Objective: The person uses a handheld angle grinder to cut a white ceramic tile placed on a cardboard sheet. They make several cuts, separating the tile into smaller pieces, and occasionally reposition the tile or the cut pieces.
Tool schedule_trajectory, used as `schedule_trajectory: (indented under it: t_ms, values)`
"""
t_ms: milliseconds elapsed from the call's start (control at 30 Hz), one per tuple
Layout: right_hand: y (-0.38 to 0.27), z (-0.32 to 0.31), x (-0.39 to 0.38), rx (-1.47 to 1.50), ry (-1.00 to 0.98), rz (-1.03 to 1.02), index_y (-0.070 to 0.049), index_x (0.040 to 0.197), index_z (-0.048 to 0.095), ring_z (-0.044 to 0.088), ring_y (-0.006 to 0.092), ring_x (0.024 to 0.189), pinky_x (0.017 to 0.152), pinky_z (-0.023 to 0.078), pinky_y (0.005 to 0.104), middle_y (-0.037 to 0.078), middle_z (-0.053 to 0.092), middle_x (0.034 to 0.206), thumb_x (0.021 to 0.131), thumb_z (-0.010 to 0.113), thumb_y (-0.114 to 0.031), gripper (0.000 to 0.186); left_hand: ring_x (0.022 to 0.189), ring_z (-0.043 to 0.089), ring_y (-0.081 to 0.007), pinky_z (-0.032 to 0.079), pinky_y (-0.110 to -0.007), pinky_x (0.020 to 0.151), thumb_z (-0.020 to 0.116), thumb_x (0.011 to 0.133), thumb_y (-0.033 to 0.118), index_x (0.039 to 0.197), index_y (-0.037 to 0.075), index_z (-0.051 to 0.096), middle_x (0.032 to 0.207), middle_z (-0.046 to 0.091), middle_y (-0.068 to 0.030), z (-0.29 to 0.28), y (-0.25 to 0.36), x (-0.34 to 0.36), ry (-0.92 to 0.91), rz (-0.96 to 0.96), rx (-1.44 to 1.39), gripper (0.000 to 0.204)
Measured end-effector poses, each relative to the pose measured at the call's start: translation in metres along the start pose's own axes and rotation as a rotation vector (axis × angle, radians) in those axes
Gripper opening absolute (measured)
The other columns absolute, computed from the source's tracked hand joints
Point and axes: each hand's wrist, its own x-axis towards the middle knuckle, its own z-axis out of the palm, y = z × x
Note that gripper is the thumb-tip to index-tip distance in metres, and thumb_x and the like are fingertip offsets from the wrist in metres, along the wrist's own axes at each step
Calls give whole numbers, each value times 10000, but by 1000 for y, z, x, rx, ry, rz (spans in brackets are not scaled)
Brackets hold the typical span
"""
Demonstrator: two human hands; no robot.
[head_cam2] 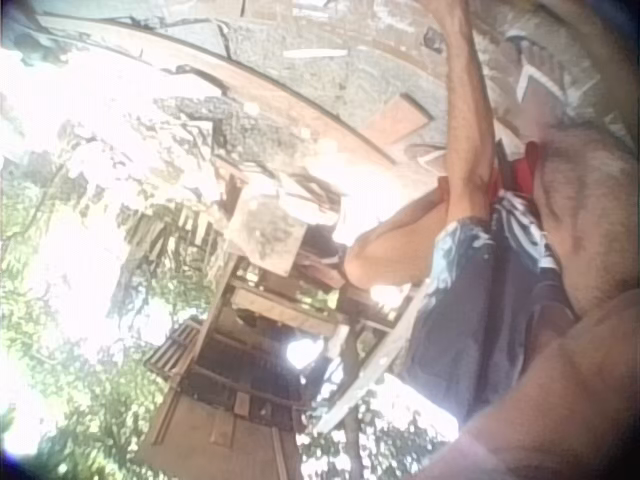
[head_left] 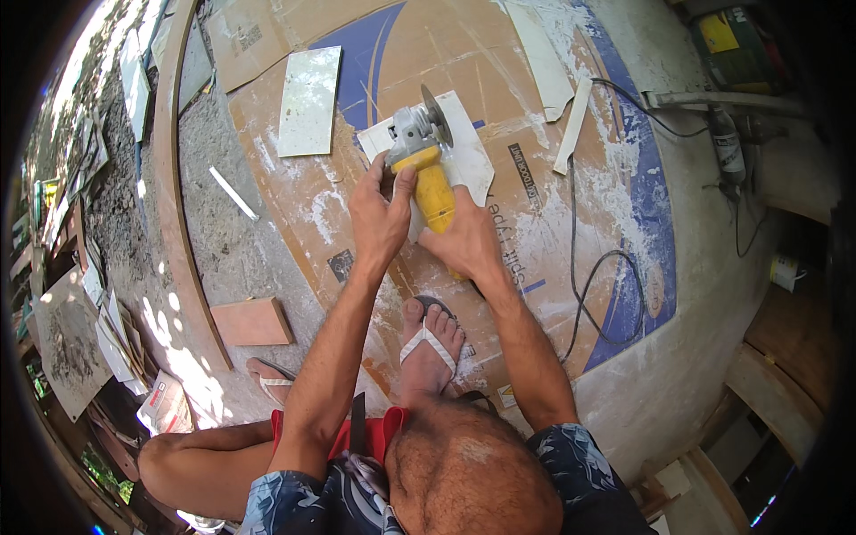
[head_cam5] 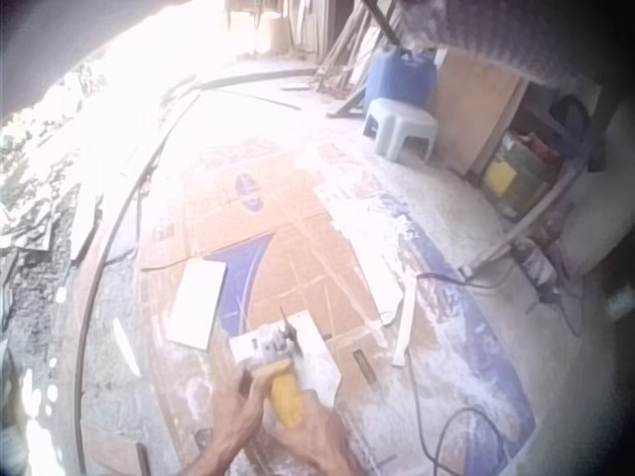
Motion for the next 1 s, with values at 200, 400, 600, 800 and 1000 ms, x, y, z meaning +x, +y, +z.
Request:
schedule_trajectory:
  t_ms: [200, 400, 600, 800, 1000]
  values:
    - [6, 2, -2, -4, 6, -15, 69, 1213, 580, 754, 541, 995, 895, 613, 570, 368, 755, 1018, 779, 855, -293, 628, 1052, 796, -276, 616, -389, 924, 746, 1076, 326, 1465, -103, 623, 1154, 798, -244, 2, -3, -4, -4, -12, 8, 592]
    - [9, 3, -6, -13, 2, -8, 75, 1227, 585, 756, 539, 1008, 897, 612, 571, 376, 754, 1031, 784, 857, -292, 637, 1070, 793, -284, 615, -393, 936, 744, 1077, 319, 1468, -106, 617, 1169, 794, -247, 3, -1, -7, -20, -2, -36, 592]
    - [9, 2, -9, 3, 24, 8, 81, 1208, 608, 753, 538, 998, 895, 609, 565, 364, 756, 1014, 745, 858, -265, 630, 1080, 789, -289, 613, -398, 946, 743, 1076, 319, 1470, -99, 619, 1183, 788, -250, 2, 1, -12, -14, -14, 11, 588]
    - [12, 3, -14, -11, 15, 8, 78, 1198, 586, 757, 535, 975, 885, 615, 565, 371, 751, 1000, 753, 872, -275, 636, 1078, 785, -293, 612, -401, 950, 745, 1077, 337, 1472, -93, 623, 1194, 778, -250, 4, -4, -16, -9, -10, 5, 596]
    - [12, 1, -18, -18, 16, 10, 76, 1184, 583, 751, 543, 968, 870, 609, 574, 365, 753, 981, 745, 869, -274, 630, 1053, 777, -283, 612, -401, 936, 752, 1074, 362, 1474, -85, 627, 1169, 776, -237, 5, -5, -19, -11, -4, -9, 613]
